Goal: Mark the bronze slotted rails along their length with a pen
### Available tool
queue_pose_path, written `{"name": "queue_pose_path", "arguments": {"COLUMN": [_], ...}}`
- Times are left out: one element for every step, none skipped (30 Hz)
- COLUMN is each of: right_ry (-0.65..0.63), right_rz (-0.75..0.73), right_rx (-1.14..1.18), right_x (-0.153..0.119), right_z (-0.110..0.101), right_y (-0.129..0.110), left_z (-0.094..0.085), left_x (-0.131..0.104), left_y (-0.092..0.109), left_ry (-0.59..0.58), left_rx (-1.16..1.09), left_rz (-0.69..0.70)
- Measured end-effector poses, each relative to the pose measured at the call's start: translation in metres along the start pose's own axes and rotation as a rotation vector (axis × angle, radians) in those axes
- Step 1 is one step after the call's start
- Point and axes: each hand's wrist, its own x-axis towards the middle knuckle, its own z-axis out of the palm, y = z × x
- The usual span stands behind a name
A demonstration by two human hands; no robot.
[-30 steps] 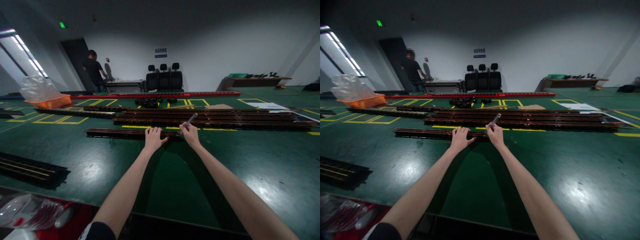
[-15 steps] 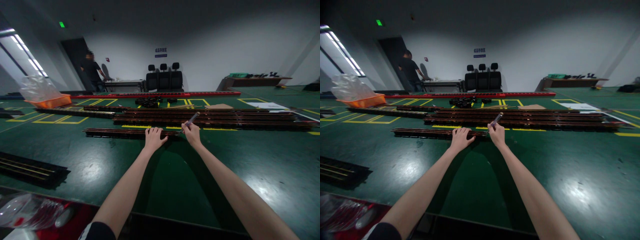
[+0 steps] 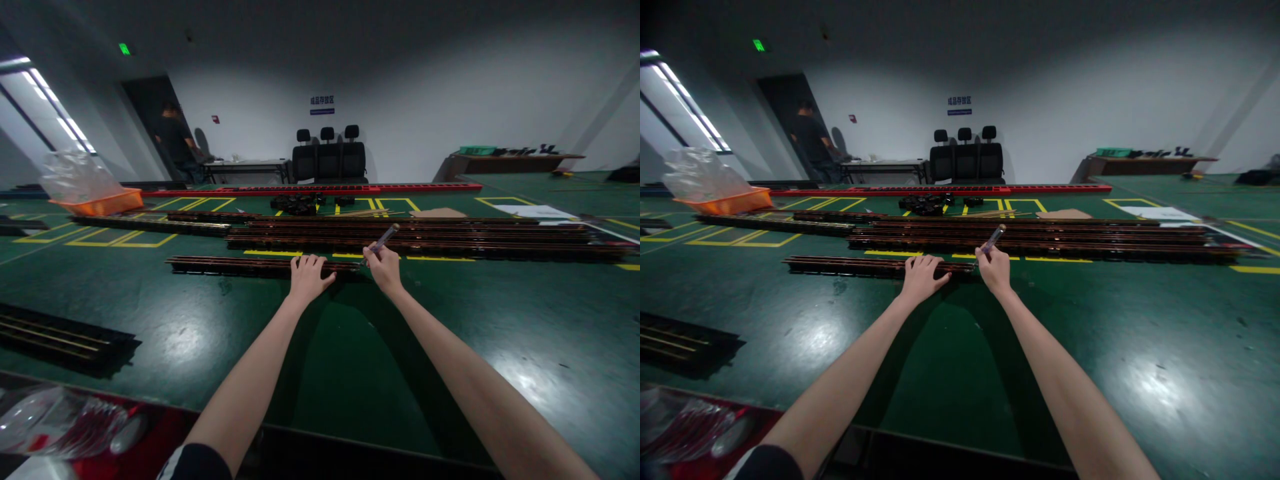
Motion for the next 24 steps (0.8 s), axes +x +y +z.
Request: {"name": "queue_pose_path", "arguments": {"right_ry": [-0.002, -0.003, -0.003, -0.003, -0.005, -0.009, -0.011, -0.010, -0.008, -0.001, 0.008, 0.015, 0.019, 0.021, 0.023, 0.025, 0.024, 0.023, 0.022, 0.020, 0.019, 0.018, 0.016, 0.016], "right_rz": [0.003, 0.006, 0.008, 0.008, 0.009, 0.008, 0.006, 0.005, 0.004, 0.002, 0.000, -0.003, -0.005, -0.008, -0.009, -0.010, -0.011, -0.009, -0.007, -0.005, -0.002, 0.001, 0.004, 0.006], "right_rx": [0.003, 0.006, 0.008, 0.009, 0.010, 0.011, 0.010, 0.007, 0.002, -0.005, -0.015, -0.024, -0.030, -0.032, -0.030, -0.024, -0.013, 0.000, 0.012, 0.022, 0.027, 0.029, 0.028, 0.026], "right_x": [0.0000, 0.0001, 0.0001, 0.0001, 0.0001, 0.0001, 0.0001, 0.0003, 0.0004, 0.0007, 0.0010, 0.0012, 0.0015, 0.0016, 0.0016, 0.0015, 0.0012, 0.0009, 0.0006, 0.0002, -0.0002, -0.0004, -0.0006, -0.0007], "right_z": [0.0000, 0.0000, 0.0000, -0.0001, -0.0002, -0.0002, -0.0002, -0.0001, 0.0000, 0.0001, 0.0003, 0.0004, 0.0004, 0.0004, 0.0004, 0.0003, 0.0003, 0.0003, 0.0004, 0.0005, 0.0006, 0.0008, 0.0009, 0.0008], "right_y": [-0.0004, -0.0009, -0.0012, -0.0015, -0.0016, -0.0014, -0.0010, -0.0004, 0.0005, 0.0015, 0.0027, 0.0038, 0.0049, 0.0059, 0.0066, 0.0070, 0.0072, 0.0071, 0.0068, 0.0064, 0.0060, 0.0057, 0.0057, 0.0059], "left_z": [0.0002, 0.0003, 0.0004, 0.0005, 0.0005, 0.0006, 0.0006, 0.0007, 0.0009, 0.0012, 0.0017, 0.0021, 0.0026, 0.0030, 0.0034, 0.0036, 0.0037, 0.0035, 0.0033, 0.0029, 0.0025, 0.0020, 0.0017, 0.0014], "left_x": [0.0001, 0.0001, 0.0002, 0.0003, 0.0003, 0.0003, 0.0002, 0.0002, 0.0001, 0.0000, -0.0001, -0.0002, -0.0002, -0.0003, -0.0003, -0.0004, -0.0004, -0.0004, -0.0004, -0.0005, -0.0005, -0.0006, -0.0007, -0.0007], "left_y": [-0.0001, -0.0001, -0.0001, 0.0000, 0.0001, 0.0001, 0.0001, 0.0001, 0.0000, -0.0001, -0.0004, -0.0006, -0.0009, -0.0011, -0.0013, -0.0015, -0.0015, -0.0015, -0.0014, -0.0013, -0.0012, -0.0012, -0.0013, -0.0015], "left_ry": [0.000, -0.001, -0.002, -0.004, -0.004, -0.002, 0.002, 0.006, 0.009, 0.012, 0.016, 0.020, 0.024, 0.030, 0.034, 0.036, 0.036, 0.034, 0.031, 0.028, 0.025, 0.023, 0.020, 0.018], "left_rx": [0.001, 0.002, 0.003, 0.004, 0.004, 0.005, 0.005, 0.006, 0.008, 0.011, 0.014, 0.017, 0.019, 0.019, 0.018, 0.017, 0.017, 0.017, 0.017, 0.017, 0.016, 0.014, 0.012, 0.010], "left_rz": [0.000, 0.000, 0.000, -0.001, -0.002, -0.002, -0.001, 0.001, 0.003, 0.004, 0.004, 0.003, 0.002, 0.002, 0.003, 0.005, 0.006, 0.007, 0.007, 0.006, 0.006, 0.007, 0.009, 0.010]}}
